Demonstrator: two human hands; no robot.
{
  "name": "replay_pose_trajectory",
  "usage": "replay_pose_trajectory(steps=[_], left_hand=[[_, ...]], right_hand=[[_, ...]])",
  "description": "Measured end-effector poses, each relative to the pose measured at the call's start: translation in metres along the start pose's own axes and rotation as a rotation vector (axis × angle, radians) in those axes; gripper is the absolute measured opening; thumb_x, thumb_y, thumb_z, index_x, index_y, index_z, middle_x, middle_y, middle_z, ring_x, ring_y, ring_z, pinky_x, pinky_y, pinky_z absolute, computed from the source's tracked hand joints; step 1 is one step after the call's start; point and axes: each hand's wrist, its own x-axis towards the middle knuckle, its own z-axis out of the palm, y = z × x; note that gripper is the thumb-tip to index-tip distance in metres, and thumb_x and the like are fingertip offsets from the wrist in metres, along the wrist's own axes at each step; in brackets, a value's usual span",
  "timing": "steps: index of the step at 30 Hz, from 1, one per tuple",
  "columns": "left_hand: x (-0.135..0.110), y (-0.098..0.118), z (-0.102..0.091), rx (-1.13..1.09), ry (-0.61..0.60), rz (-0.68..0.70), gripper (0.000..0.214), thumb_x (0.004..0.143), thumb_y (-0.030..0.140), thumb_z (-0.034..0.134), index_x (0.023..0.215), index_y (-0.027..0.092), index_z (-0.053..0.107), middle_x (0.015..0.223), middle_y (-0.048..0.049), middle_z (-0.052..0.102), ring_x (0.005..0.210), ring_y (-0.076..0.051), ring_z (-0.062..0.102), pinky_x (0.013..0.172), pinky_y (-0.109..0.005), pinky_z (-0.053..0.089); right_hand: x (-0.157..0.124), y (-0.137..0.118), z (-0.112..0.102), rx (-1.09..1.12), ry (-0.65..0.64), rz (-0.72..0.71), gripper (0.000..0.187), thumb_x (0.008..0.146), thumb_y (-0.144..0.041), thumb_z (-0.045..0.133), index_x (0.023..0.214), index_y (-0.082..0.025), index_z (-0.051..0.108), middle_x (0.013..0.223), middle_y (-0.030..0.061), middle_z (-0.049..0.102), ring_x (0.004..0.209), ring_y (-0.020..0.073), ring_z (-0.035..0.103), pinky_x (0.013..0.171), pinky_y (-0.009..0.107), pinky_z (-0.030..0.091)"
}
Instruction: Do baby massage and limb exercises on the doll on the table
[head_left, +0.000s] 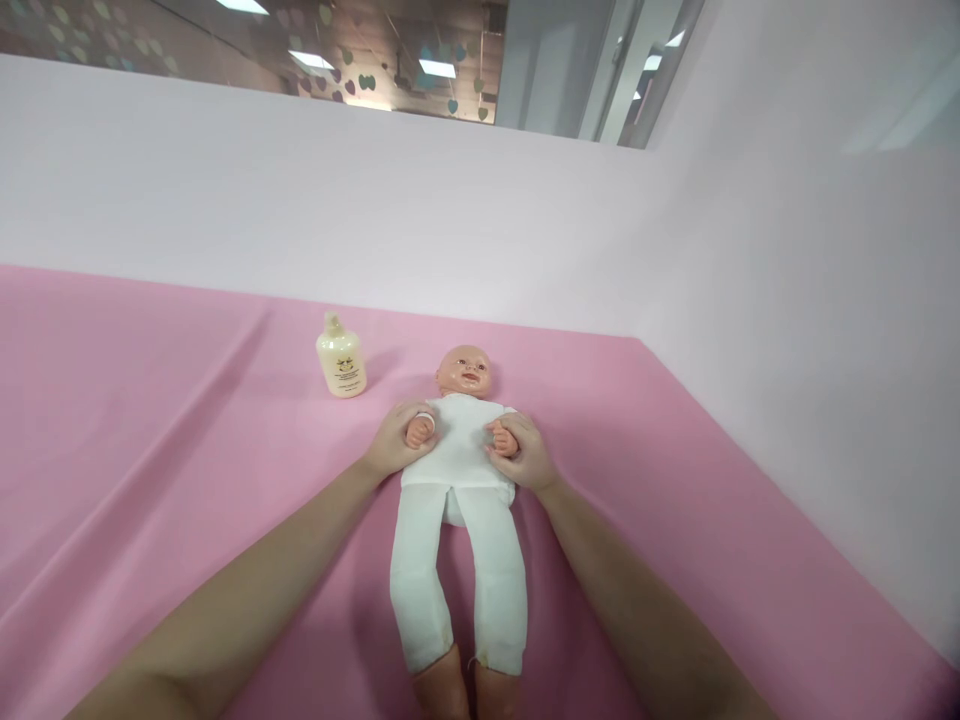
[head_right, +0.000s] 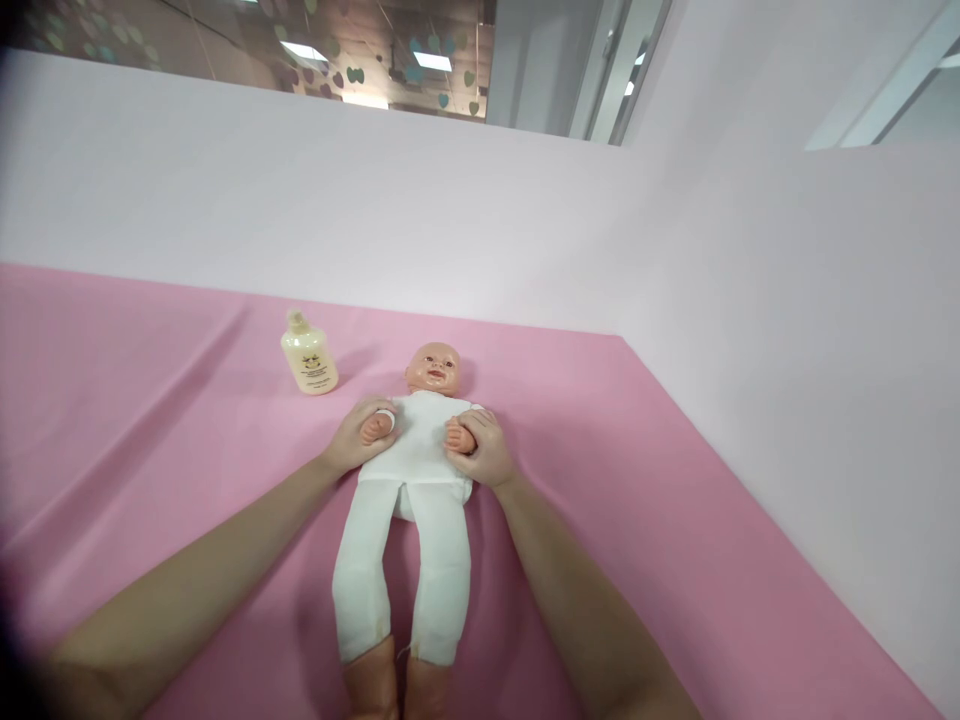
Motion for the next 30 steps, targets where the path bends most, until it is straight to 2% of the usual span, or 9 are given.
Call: replay_pose_trajectory(steps=[4, 6, 8, 10, 14, 18, 22, 26, 30], left_hand=[[-0.001, 0.000, 0.000, 0.002, -0.018, 0.024, 0.026, 0.077, 0.041, 0.073, 0.094, 0.024, 0.063, 0.099, -0.0058, 0.071, 0.100, -0.026, 0.067, 0.098, -0.043, 0.052], [-0.001, -0.002, 0.002, -0.005, -0.018, -0.027, 0.028, 0.079, 0.042, 0.072, 0.097, 0.023, 0.064, 0.101, -0.0065, 0.071, 0.101, -0.027, 0.068, 0.099, -0.044, 0.052], [-0.001, -0.004, 0.004, -0.021, 0.000, -0.113, 0.035, 0.083, 0.043, 0.068, 0.109, 0.021, 0.062, 0.109, -0.0093, 0.071, 0.107, -0.028, 0.067, 0.102, -0.046, 0.052], [-0.001, -0.008, 0.007, -0.037, 0.045, -0.180, 0.047, 0.091, 0.043, 0.060, 0.130, 0.018, 0.055, 0.126, -0.0142, 0.067, 0.123, -0.030, 0.063, 0.111, -0.049, 0.047], [0.000, -0.019, 0.012, -0.066, 0.103, -0.225, 0.072, 0.101, 0.045, 0.046, 0.161, 0.017, 0.019, 0.166, -0.0184, 0.032, 0.156, -0.030, 0.028, 0.128, -0.051, 0.024], [-0.001, -0.029, 0.016, -0.058, 0.091, -0.270, 0.082, 0.104, 0.050, 0.038, 0.166, 0.019, -0.005, 0.174, -0.0134, 0.004, 0.161, -0.028, 0.002, 0.131, -0.052, 0.008], [-0.004, -0.035, 0.017, -0.039, 0.065, -0.307, 0.076, 0.105, 0.051, 0.033, 0.167, 0.020, 0.001, 0.175, -0.0110, -0.003, 0.161, -0.028, -0.002, 0.131, -0.053, 0.006], [-0.004, -0.035, 0.015, -0.003, 0.031, -0.358, 0.070, 0.105, 0.048, 0.035, 0.166, 0.019, 0.016, 0.174, -0.0127, 0.009, 0.161, -0.028, 0.005, 0.131, -0.050, 0.010], [-0.004, -0.034, 0.013, 0.010, 0.011, -0.364, 0.068, 0.104, 0.047, 0.038, 0.165, 0.020, 0.022, 0.173, -0.0127, 0.017, 0.161, -0.028, 0.011, 0.130, -0.051, 0.015]], right_hand=[[-0.001, 0.001, 0.000, -0.015, -0.012, -0.010, 0.016, 0.083, -0.033, 0.067, 0.095, -0.024, 0.065, 0.090, 0.0059, 0.070, 0.089, 0.0258, 0.066, 0.091, 0.045, 0.052], [-0.003, 0.003, 0.001, -0.015, -0.004, 0.014, 0.021, 0.085, -0.036, 0.066, 0.101, -0.023, 0.065, 0.096, 0.0069, 0.071, 0.094, 0.0269, 0.066, 0.094, 0.046, 0.053], [-0.004, 0.006, 0.004, -0.017, 0.036, 0.067, 0.037, 0.089, -0.042, 0.063, 0.120, -0.023, 0.063, 0.114, 0.0104, 0.071, 0.108, 0.0296, 0.066, 0.101, 0.048, 0.052], [-0.005, 0.010, 0.007, -0.029, 0.081, 0.134, 0.055, 0.097, -0.048, 0.052, 0.145, -0.021, 0.049, 0.141, 0.0144, 0.061, 0.131, 0.0316, 0.057, 0.113, 0.052, 0.045], [-0.005, 0.019, 0.013, -0.040, 0.073, 0.273, 0.069, 0.106, -0.051, 0.027, 0.165, -0.019, 0.012, 0.167, 0.0143, 0.030, 0.156, 0.0280, 0.029, 0.127, 0.054, 0.027], [-0.005, 0.029, 0.016, -0.017, 0.109, 0.401, 0.076, 0.106, -0.058, 0.021, 0.166, -0.017, -0.002, 0.173, 0.0138, 0.010, 0.161, 0.0272, 0.011, 0.130, 0.055, 0.017], [-0.008, 0.039, 0.019, -0.018, 0.128, 0.469, 0.080, 0.106, -0.061, 0.020, 0.165, -0.017, -0.009, 0.174, 0.0139, 0.003, 0.162, 0.0276, 0.005, 0.131, 0.056, 0.014], [-0.011, 0.051, 0.023, -0.024, 0.148, 0.465, 0.080, 0.106, -0.058, 0.024, 0.165, -0.018, -0.013, 0.174, 0.0146, 0.004, 0.162, 0.0289, 0.006, 0.129, 0.059, 0.017], [-0.012, 0.058, 0.026, -0.052, 0.169, 0.473, 0.079, 0.105, -0.049, 0.033, 0.165, -0.016, -0.007, 0.173, 0.0163, 0.005, 0.161, 0.0311, 0.006, 0.129, 0.061, 0.019]])
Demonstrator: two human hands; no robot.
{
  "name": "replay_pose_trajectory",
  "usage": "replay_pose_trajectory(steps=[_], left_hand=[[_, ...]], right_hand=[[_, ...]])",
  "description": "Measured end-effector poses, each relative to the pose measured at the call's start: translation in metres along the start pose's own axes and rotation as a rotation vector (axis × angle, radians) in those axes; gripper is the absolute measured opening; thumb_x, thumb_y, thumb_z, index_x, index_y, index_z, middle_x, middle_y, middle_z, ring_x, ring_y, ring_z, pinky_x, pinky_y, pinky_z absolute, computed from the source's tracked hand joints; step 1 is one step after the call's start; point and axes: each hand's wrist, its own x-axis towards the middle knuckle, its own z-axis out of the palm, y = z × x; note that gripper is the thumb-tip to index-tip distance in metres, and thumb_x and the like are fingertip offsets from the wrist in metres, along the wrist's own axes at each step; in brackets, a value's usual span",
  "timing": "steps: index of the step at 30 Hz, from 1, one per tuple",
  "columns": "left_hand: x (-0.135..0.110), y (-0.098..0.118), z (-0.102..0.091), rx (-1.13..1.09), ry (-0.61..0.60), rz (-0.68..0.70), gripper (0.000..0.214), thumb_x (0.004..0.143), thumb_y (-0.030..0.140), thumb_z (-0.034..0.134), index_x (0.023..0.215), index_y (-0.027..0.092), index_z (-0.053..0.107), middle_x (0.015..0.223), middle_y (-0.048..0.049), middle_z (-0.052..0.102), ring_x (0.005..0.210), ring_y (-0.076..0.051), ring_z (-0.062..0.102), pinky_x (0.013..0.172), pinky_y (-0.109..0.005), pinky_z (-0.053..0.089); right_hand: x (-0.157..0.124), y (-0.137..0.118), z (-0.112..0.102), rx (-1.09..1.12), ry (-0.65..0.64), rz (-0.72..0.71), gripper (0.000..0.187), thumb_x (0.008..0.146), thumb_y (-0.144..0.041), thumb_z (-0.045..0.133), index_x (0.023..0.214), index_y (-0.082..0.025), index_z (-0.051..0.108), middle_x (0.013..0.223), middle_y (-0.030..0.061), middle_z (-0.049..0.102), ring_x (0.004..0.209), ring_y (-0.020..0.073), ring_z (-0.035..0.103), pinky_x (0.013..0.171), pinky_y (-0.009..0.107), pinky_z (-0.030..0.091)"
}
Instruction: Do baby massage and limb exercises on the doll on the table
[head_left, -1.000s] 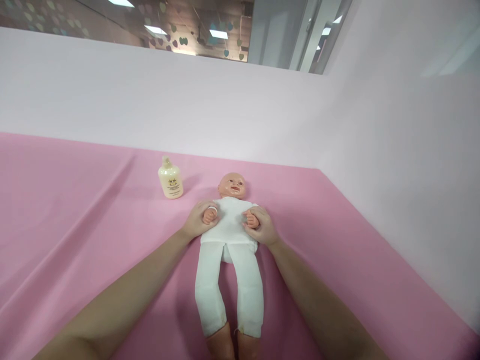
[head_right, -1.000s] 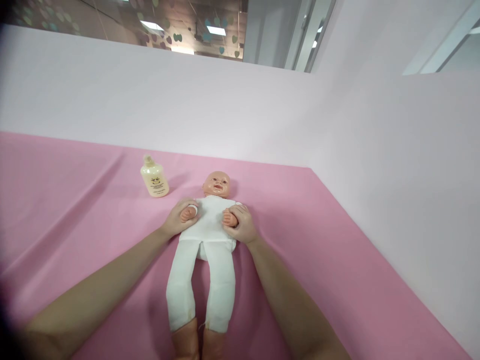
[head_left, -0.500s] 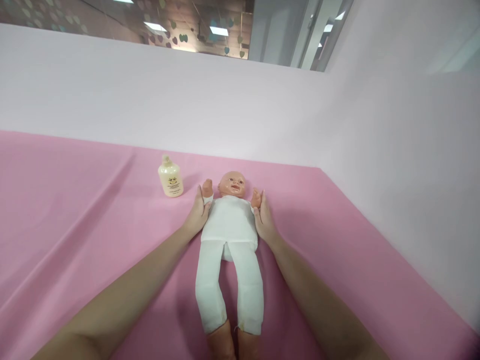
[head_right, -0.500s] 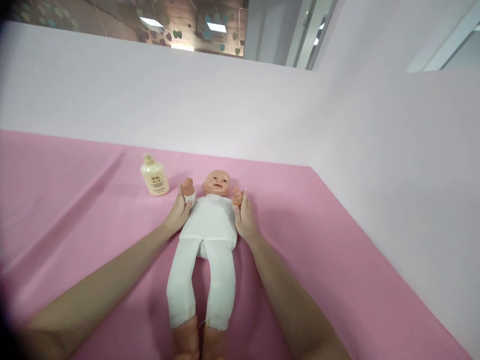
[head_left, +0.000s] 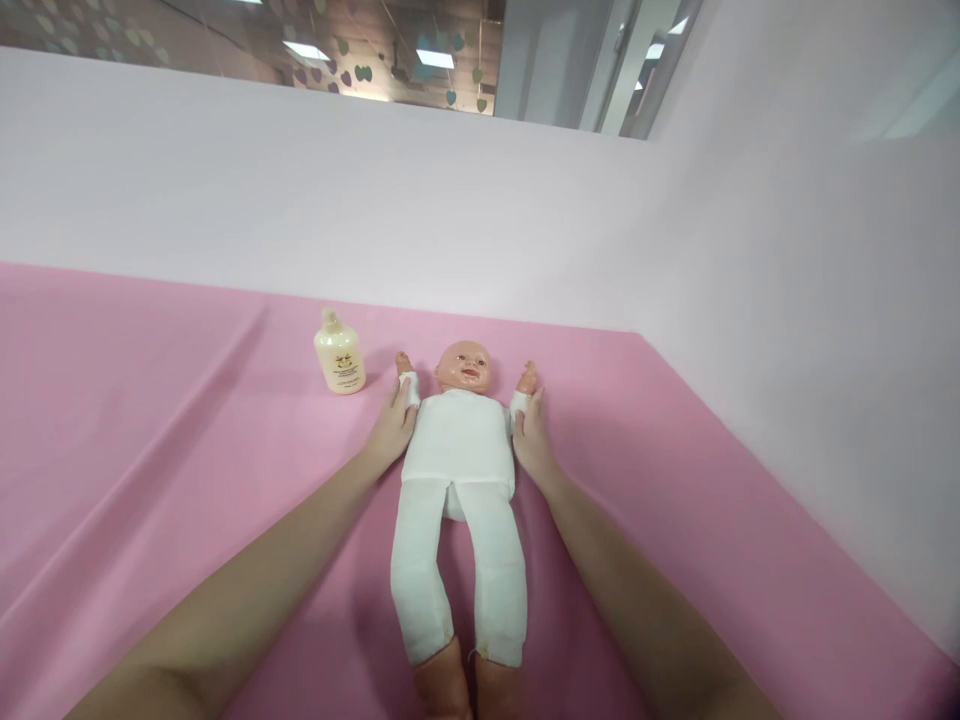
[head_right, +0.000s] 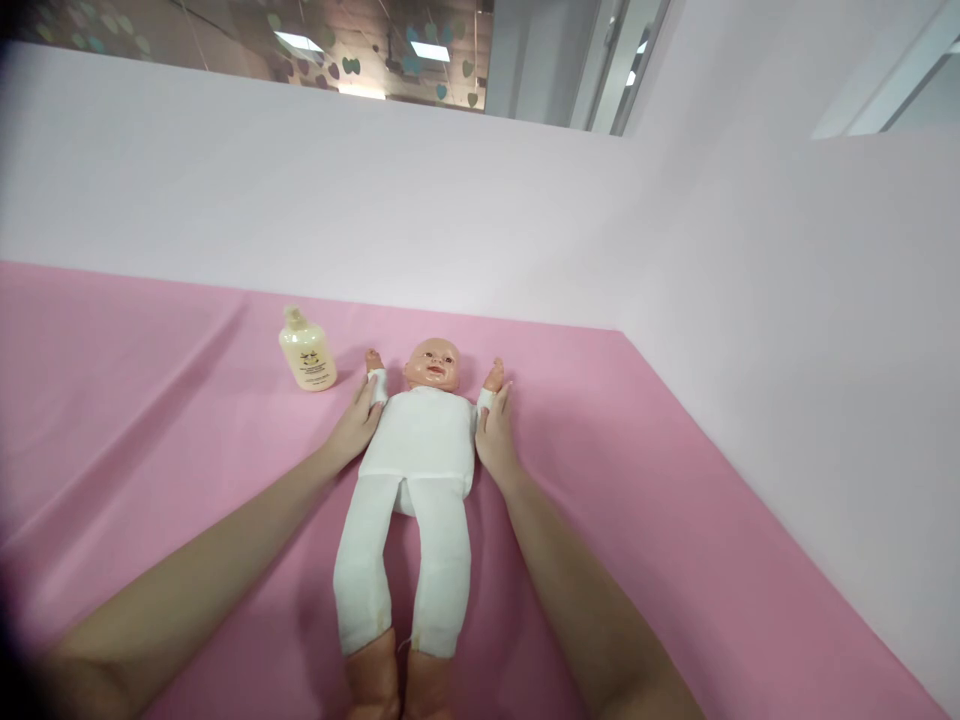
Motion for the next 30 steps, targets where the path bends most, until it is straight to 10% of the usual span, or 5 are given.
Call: replay_pose_trajectory(steps=[18, 30], left_hand=[[0.003, 0.006, -0.007, 0.095, -0.014, -0.105, 0.062, 0.098, 0.043, 0.048, 0.154, 0.017, 0.045, 0.147, -0.0180, 0.059, 0.137, -0.038, 0.056, 0.114, -0.058, 0.042], [-0.003, 0.019, -0.005, -0.131, 0.066, 0.024, 0.085, 0.092, 0.038, 0.062, 0.162, 0.025, 0.016, 0.147, -0.0154, 0.053, 0.137, -0.028, 0.054, 0.114, -0.047, 0.045]], right_hand=[[0.003, -0.001, -0.016, 0.007, 0.001, 0.007, 0.052, 0.098, -0.037, 0.045, 0.147, -0.022, 0.053, 0.136, 0.0109, 0.066, 0.127, 0.0277, 0.062, 0.111, 0.047, 0.048], [-0.001, -0.023, -0.011, 0.214, 0.114, -0.056, 0.078, 0.090, -0.031, 0.060, 0.159, -0.022, 0.025, 0.158, 0.0173, 0.043, 0.141, 0.0274, 0.051, 0.113, 0.049, 0.050]])
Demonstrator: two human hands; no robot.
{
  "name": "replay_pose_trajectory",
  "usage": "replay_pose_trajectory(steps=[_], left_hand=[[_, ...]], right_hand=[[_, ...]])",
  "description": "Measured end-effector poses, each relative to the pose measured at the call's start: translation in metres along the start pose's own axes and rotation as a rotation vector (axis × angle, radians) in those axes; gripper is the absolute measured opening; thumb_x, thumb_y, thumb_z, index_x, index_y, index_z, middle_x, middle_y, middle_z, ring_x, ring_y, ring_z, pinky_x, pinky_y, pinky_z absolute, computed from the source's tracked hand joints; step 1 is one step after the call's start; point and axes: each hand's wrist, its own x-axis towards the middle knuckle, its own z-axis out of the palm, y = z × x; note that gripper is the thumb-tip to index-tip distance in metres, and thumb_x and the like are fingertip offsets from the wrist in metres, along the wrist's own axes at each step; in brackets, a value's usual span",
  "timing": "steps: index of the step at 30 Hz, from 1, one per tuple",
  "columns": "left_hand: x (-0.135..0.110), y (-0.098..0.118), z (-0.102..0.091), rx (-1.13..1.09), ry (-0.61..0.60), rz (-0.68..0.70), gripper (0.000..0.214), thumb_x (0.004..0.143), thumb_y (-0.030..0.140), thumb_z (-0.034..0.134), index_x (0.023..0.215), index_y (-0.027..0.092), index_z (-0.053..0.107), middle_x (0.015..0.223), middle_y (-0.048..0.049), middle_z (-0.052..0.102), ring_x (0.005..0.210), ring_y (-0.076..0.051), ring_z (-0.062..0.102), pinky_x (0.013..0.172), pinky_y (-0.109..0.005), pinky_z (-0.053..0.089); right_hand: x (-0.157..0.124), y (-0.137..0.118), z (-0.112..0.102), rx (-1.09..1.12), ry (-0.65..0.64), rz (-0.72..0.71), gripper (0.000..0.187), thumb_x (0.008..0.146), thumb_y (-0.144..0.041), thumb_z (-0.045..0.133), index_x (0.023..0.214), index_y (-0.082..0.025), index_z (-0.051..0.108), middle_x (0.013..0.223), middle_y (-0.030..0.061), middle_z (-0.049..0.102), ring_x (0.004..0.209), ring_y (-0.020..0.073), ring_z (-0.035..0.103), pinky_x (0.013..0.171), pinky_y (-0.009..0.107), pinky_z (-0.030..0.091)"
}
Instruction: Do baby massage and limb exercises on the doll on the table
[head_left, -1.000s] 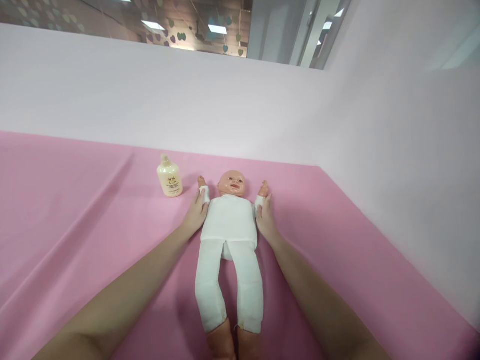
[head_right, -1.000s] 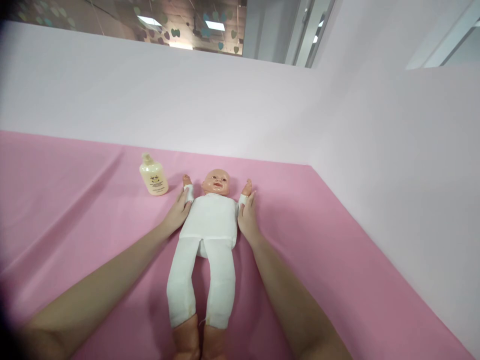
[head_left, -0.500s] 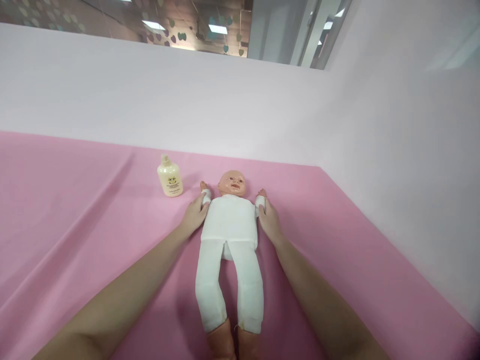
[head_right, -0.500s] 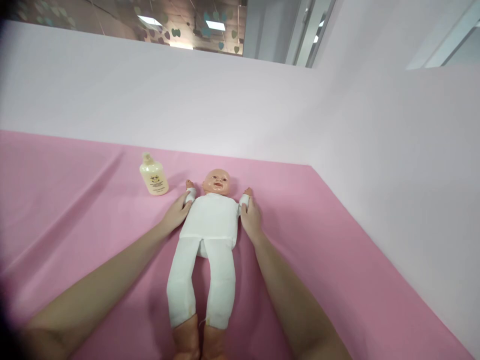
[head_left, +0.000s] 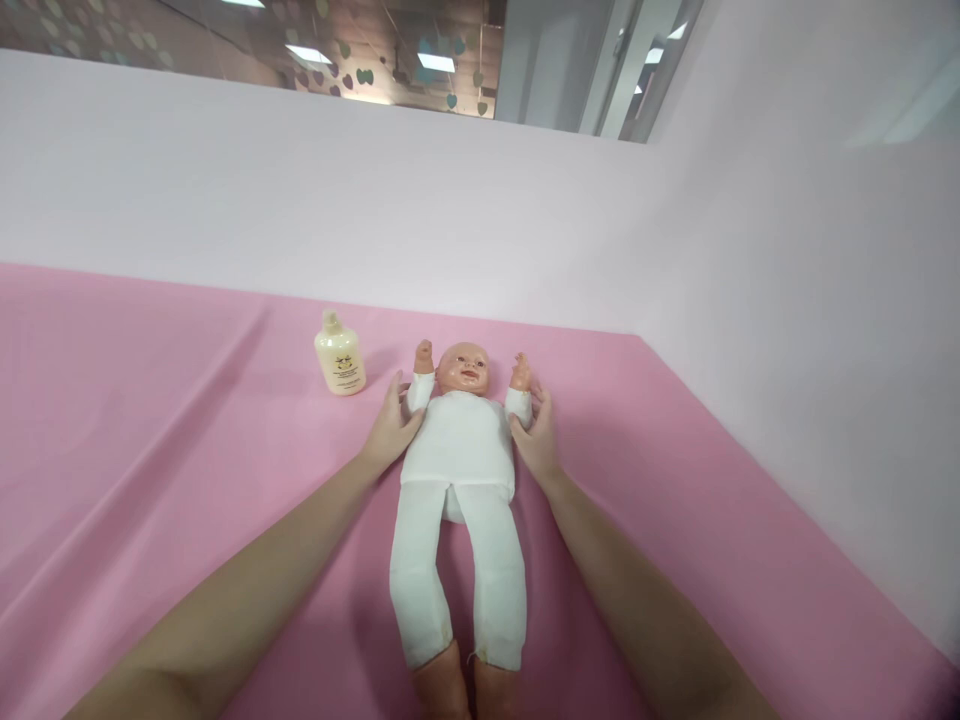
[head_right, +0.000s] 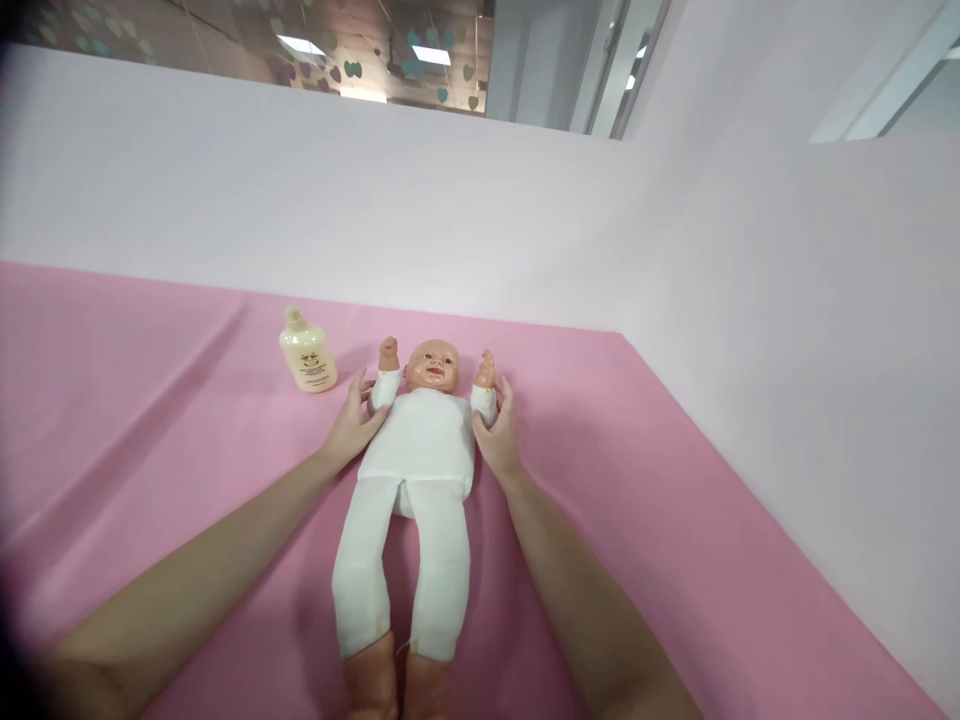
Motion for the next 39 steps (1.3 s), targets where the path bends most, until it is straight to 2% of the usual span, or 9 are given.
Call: replay_pose_trajectory(steps=[4, 8, 11, 15, 18, 21, 25, 34, 39], left_hand=[[-0.002, 0.006, 0.000, -0.020, 0.002, 0.025, 0.090, 0.088, 0.040, 0.068, 0.161, 0.025, 0.018, 0.148, -0.0160, 0.051, 0.138, -0.029, 0.052, 0.113, -0.046, 0.046], [-0.003, 0.011, -0.002, 0.001, -0.007, 0.105, 0.082, 0.085, 0.042, 0.071, 0.155, 0.021, 0.032, 0.149, -0.0170, 0.050, 0.139, -0.031, 0.051, 0.116, -0.047, 0.043], [-0.003, 0.013, -0.002, 0.019, -0.007, 0.155, 0.066, 0.083, 0.042, 0.072, 0.140, 0.018, 0.047, 0.139, -0.0154, 0.059, 0.131, -0.031, 0.057, 0.111, -0.047, 0.047], [-0.005, 0.015, -0.001, 0.027, 0.017, 0.167, 0.045, 0.081, 0.044, 0.074, 0.115, 0.019, 0.058, 0.121, -0.0124, 0.066, 0.117, -0.029, 0.064, 0.103, -0.045, 0.052], [-0.007, 0.017, -0.003, 0.041, 0.007, 0.203, 0.037, 0.079, 0.043, 0.074, 0.105, 0.021, 0.062, 0.110, -0.0097, 0.069, 0.106, -0.027, 0.066, 0.098, -0.044, 0.053], [-0.008, 0.020, -0.006, 0.070, -0.033, 0.269, 0.029, 0.079, 0.040, 0.073, 0.101, 0.023, 0.064, 0.104, -0.0070, 0.071, 0.102, -0.027, 0.067, 0.098, -0.044, 0.052], [-0.008, 0.023, -0.009, 0.105, -0.052, 0.326, 0.025, 0.078, 0.039, 0.072, 0.098, 0.024, 0.065, 0.101, -0.0063, 0.072, 0.099, -0.027, 0.067, 0.097, -0.044, 0.052], [-0.007, 0.020, -0.008, 0.129, -0.078, 0.326, 0.023, 0.079, 0.040, 0.071, 0.095, 0.024, 0.065, 0.099, -0.0067, 0.073, 0.099, -0.026, 0.067, 0.097, -0.044, 0.052], [-0.006, 0.014, -0.007, 0.100, -0.084, 0.478, 0.026, 0.078, 0.042, 0.074, 0.095, 0.024, 0.066, 0.098, -0.0071, 0.074, 0.098, -0.025, 0.068, 0.098, -0.043, 0.052]], right_hand=[[-0.002, -0.016, -0.001, 0.040, -0.004, -0.052, 0.078, 0.088, -0.030, 0.064, 0.156, -0.021, 0.028, 0.157, 0.0174, 0.045, 0.143, 0.0271, 0.049, 0.118, 0.049, 0.045], [-0.004, -0.024, -0.001, 0.012, -0.024, -0.084, 0.070, 0.086, -0.029, 0.064, 0.150, -0.021, 0.039, 0.154, 0.0157, 0.049, 0.145, 0.0279, 0.048, 0.122, 0.051, 0.039], [-0.007, -0.023, 0.000, 0.003, -0.040, -0.089, 0.064, 0.086, -0.031, 0.066, 0.145, -0.021, 0.045, 0.144, 0.0156, 0.059, 0.133, 0.0292, 0.059, 0.116, 0.052, 0.047], [-0.011, -0.025, -0.001, -0.029, -0.065, -0.159, 0.050, 0.086, -0.035, 0.068, 0.133, -0.023, 0.057, 0.127, 0.0118, 0.069, 0.116, 0.0282, 0.068, 0.105, 0.048, 0.055], [-0.011, -0.031, -0.005, -0.081, -0.105, -0.245, 0.026, 0.086, -0.037, 0.067, 0.110, -0.025, 0.066, 0.104, 0.0078, 0.073, 0.099, 0.0265, 0.070, 0.095, 0.045, 0.059], [-0.011, -0.038, -0.009, -0.113, -0.182, -0.313, 0.010, 0.086, -0.034, 0.068, 0.089, -0.025, 0.065, 0.086, 0.0055, 0.071, 0.084, 0.0244, 0.068, 0.083, 0.043, 0.058], [-0.011, -0.042, -0.010, -0.121, -0.242, -0.360, 0.009, 0.085, -0.031, 0.067, 0.081, -0.025, 0.062, 0.081, 0.0046, 0.069, 0.079, 0.0235, 0.066, 0.077, 0.041, 0.056], [-0.010, -0.044, -0.009, -0.129, -0.246, -0.398, 0.009, 0.086, -0.031, 0.065, 0.080, -0.026, 0.060, 0.079, 0.0041, 0.067, 0.079, 0.0233, 0.064, 0.078, 0.041, 0.054], [-0.010, -0.043, -0.008, -0.129, -0.248, -0.436, 0.013, 0.084, -0.031, 0.065, 0.077, -0.025, 0.056, 0.075, 0.0027, 0.063, 0.074, 0.0211, 0.060, 0.075, 0.039, 0.051]])
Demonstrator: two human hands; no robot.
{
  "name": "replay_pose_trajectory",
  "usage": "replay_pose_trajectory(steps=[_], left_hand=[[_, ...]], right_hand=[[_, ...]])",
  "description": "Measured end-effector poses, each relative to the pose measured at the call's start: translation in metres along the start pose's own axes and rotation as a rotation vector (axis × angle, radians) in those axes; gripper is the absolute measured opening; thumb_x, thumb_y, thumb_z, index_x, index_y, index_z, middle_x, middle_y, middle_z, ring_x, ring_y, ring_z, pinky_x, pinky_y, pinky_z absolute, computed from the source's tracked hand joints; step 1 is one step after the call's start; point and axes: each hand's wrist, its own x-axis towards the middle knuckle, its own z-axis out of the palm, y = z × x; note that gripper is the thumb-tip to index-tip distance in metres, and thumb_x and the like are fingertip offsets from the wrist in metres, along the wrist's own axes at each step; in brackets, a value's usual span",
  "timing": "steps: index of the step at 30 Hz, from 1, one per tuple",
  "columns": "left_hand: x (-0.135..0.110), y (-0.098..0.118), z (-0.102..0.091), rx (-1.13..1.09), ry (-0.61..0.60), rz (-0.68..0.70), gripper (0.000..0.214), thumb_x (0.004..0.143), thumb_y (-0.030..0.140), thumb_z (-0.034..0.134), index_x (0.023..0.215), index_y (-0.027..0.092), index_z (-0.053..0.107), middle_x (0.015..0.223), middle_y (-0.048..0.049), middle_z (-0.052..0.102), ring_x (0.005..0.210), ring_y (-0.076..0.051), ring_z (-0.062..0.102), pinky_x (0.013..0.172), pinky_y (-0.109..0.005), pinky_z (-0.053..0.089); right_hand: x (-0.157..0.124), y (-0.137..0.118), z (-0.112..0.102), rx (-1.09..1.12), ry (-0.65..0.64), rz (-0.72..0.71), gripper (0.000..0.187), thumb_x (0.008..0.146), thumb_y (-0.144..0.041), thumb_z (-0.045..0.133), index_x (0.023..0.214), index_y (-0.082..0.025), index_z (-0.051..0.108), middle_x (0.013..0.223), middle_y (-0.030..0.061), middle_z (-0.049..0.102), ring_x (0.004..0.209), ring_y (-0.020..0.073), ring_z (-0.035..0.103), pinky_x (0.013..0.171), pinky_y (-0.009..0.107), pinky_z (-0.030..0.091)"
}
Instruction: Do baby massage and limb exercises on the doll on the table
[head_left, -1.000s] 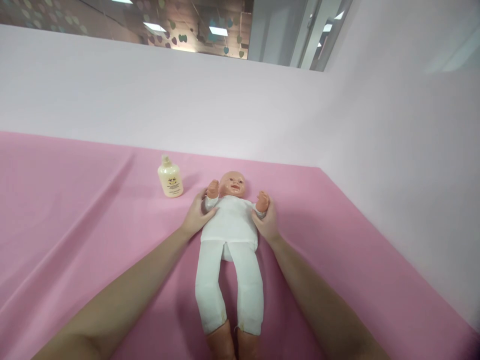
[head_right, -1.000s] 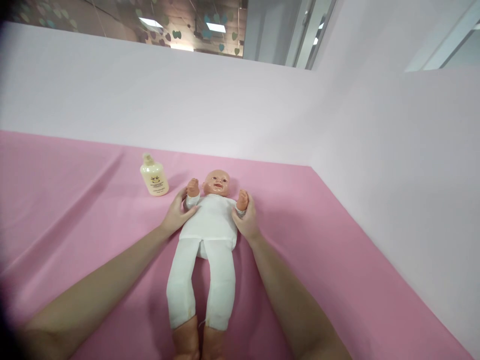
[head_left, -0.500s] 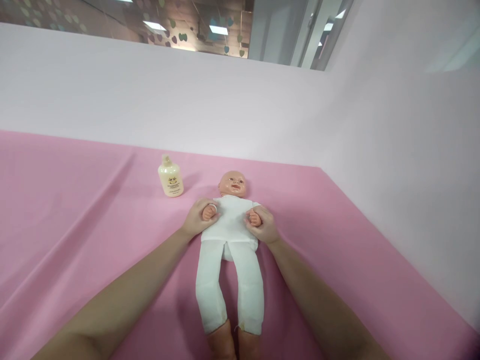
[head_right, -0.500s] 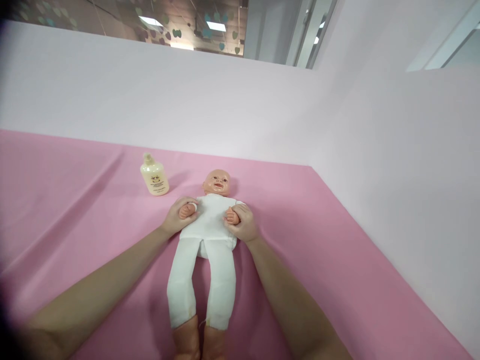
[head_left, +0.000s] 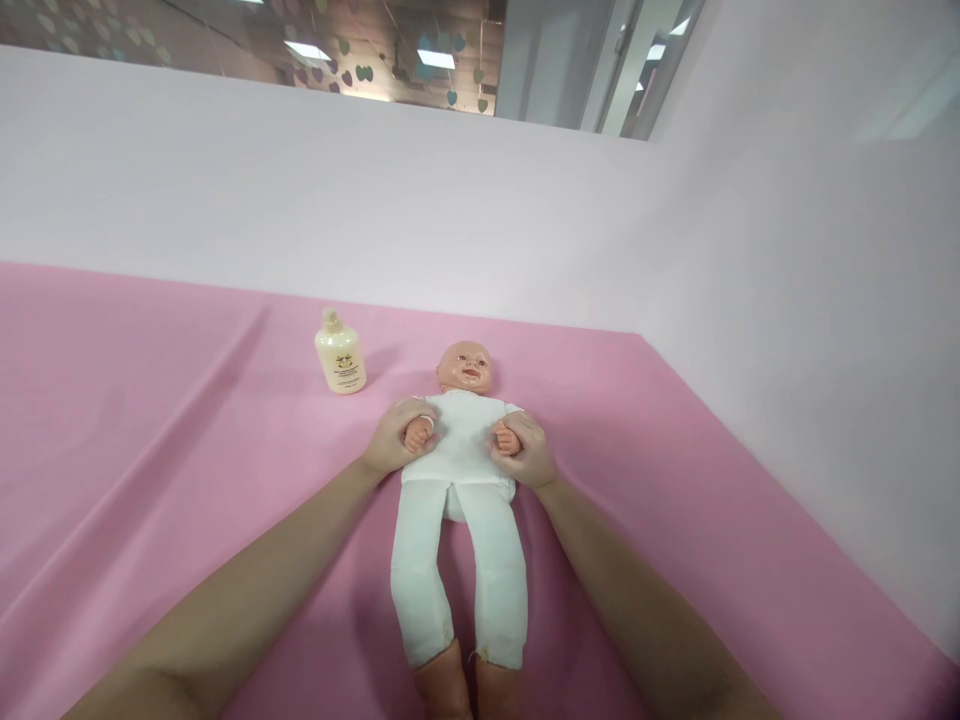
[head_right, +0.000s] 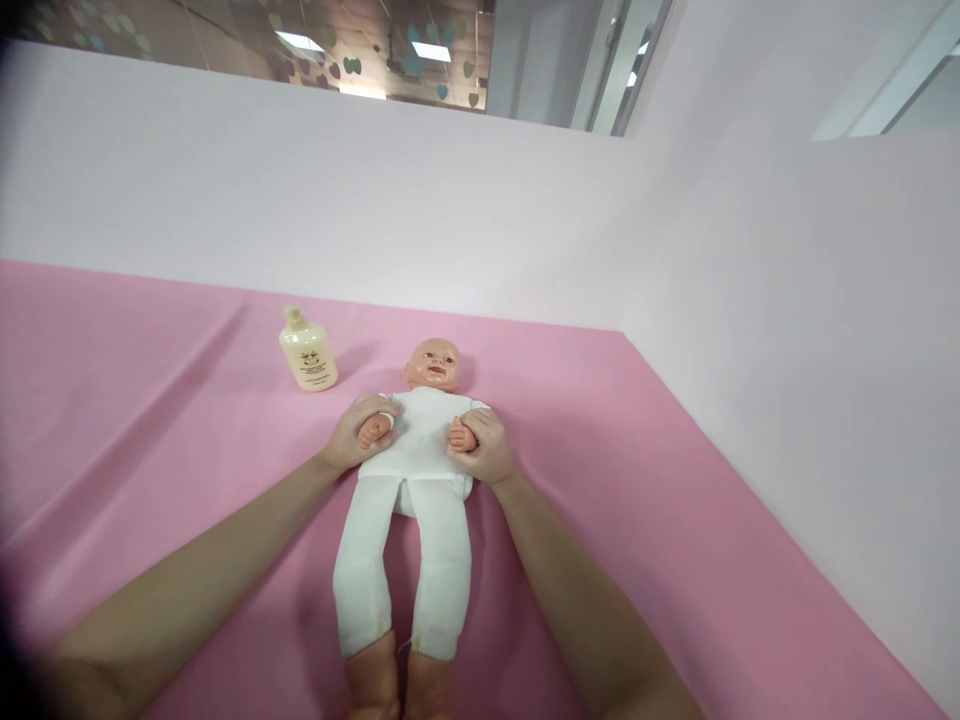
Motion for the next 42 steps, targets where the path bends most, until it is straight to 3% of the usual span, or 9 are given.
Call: replay_pose_trajectory(steps=[8, 12, 14, 17, 22, 27, 34, 39, 42], left_hand=[[0.000, -0.001, 0.001, -0.006, -0.024, 0.024, 0.024, 0.080, 0.042, 0.073, 0.094, 0.023, 0.066, 0.097, -0.0074, 0.073, 0.096, -0.025, 0.068, 0.097, -0.042, 0.052], [0.001, -0.004, 0.005, 0.054, 0.023, -0.151, 0.026, 0.084, 0.041, 0.069, 0.102, 0.023, 0.066, 0.105, -0.0079, 0.073, 0.103, -0.027, 0.067, 0.102, -0.047, 0.050], [0.004, -0.007, 0.007, 0.059, 0.065, -0.235, 0.032, 0.089, 0.040, 0.063, 0.115, 0.020, 0.064, 0.113, -0.0102, 0.071, 0.108, -0.029, 0.066, 0.104, -0.049, 0.049], [0.008, -0.013, 0.008, 0.007, 0.085, -0.257, 0.046, 0.098, 0.039, 0.051, 0.138, 0.016, 0.053, 0.132, -0.0156, 0.065, 0.125, -0.031, 0.061, 0.111, -0.051, 0.046], [0.003, -0.029, 0.013, 0.031, 0.092, -0.375, 0.071, 0.102, 0.043, 0.042, 0.163, 0.014, 0.018, 0.165, -0.0199, 0.033, 0.156, -0.033, 0.028, 0.126, -0.056, 0.025], [-0.005, -0.038, 0.017, 0.101, 0.027, -0.479, 0.066, 0.103, 0.040, 0.036, 0.164, 0.016, 0.024, 0.172, -0.0152, 0.020, 0.160, -0.032, 0.016, 0.129, -0.056, 0.019], [-0.004, -0.034, 0.012, 0.180, -0.002, -0.527, 0.064, 0.099, 0.037, 0.043, 0.161, 0.019, 0.036, 0.166, -0.0118, 0.036, 0.155, -0.031, 0.032, 0.126, -0.051, 0.028], [0.001, -0.026, 0.007, 0.273, -0.058, -0.605, 0.061, 0.096, 0.036, 0.047, 0.155, 0.017, 0.047, 0.135, -0.0162, 0.067, 0.129, -0.035, 0.060, 0.113, -0.054, 0.043], [0.002, -0.022, 0.003, 0.255, -0.071, -0.639, 0.060, 0.096, 0.038, 0.049, 0.153, 0.018, 0.050, 0.117, -0.0140, 0.073, 0.114, -0.034, 0.067, 0.106, -0.053, 0.047]], right_hand=[[-0.002, 0.005, 0.000, 0.007, -0.034, -0.012, 0.015, 0.084, -0.036, 0.065, 0.079, -0.024, 0.058, 0.075, 0.0031, 0.061, 0.074, 0.0219, 0.058, 0.078, 0.040, 0.050], [-0.007, 0.015, 0.003, 0.060, 0.016, 0.124, 0.034, 0.093, -0.047, 0.057, 0.116, -0.023, 0.063, 0.107, 0.0092, 0.070, 0.101, 0.0281, 0.065, 0.097, 0.047, 0.052], [-0.009, 0.022, 0.006, 0.071, 0.068, 0.225, 0.050, 0.100, -0.050, 0.045, 0.142, -0.022, 0.050, 0.135, 0.0133, 0.063, 0.125, 0.0296, 0.060, 0.110, 0.050, 0.047], [-0.010, 0.031, 0.012, 0.032, 0.074, 0.363, 0.066, 0.105, -0.053, 0.032, 0.161, -0.018, 0.023, 0.164, 0.0159, 0.037, 0.153, 0.0292, 0.035, 0.124, 0.053, 0.033], [-0.009, 0.041, 0.016, -0.024, 0.068, 0.464, 0.076, 0.106, -0.056, 0.025, 0.166, -0.014, 0.004, 0.171, 0.0170, 0.019, 0.160, 0.0283, 0.019, 0.129, 0.055, 0.022], [-0.010, 0.050, 0.017, -0.070, 0.073, 0.500, 0.078, 0.106, -0.052, 0.026, 0.165, -0.010, -0.003, 0.170, 0.0198, 0.020, 0.159, 0.0297, 0.021, 0.128, 0.056, 0.024], [-0.015, 0.064, 0.019, -0.116, 0.061, 0.531, 0.080, 0.102, -0.049, 0.036, 0.166, -0.015, 0.001, 0.171, 0.0165, 0.015, 0.159, 0.0334, 0.017, 0.126, 0.059, 0.024], [-0.011, 0.056, 0.009, -0.107, -0.018, 0.637, 0.072, 0.100, -0.045, 0.040, 0.164, -0.017, 0.024, 0.155, 0.0189, 0.047, 0.144, 0.0364, 0.045, 0.118, 0.060, 0.038], [-0.008, 0.050, 0.004, -0.056, -0.007, 0.658, 0.067, 0.099, -0.045, 0.042, 0.161, -0.021, 0.032, 0.145, 0.0149, 0.059, 0.135, 0.0341, 0.055, 0.115, 0.056, 0.043]])
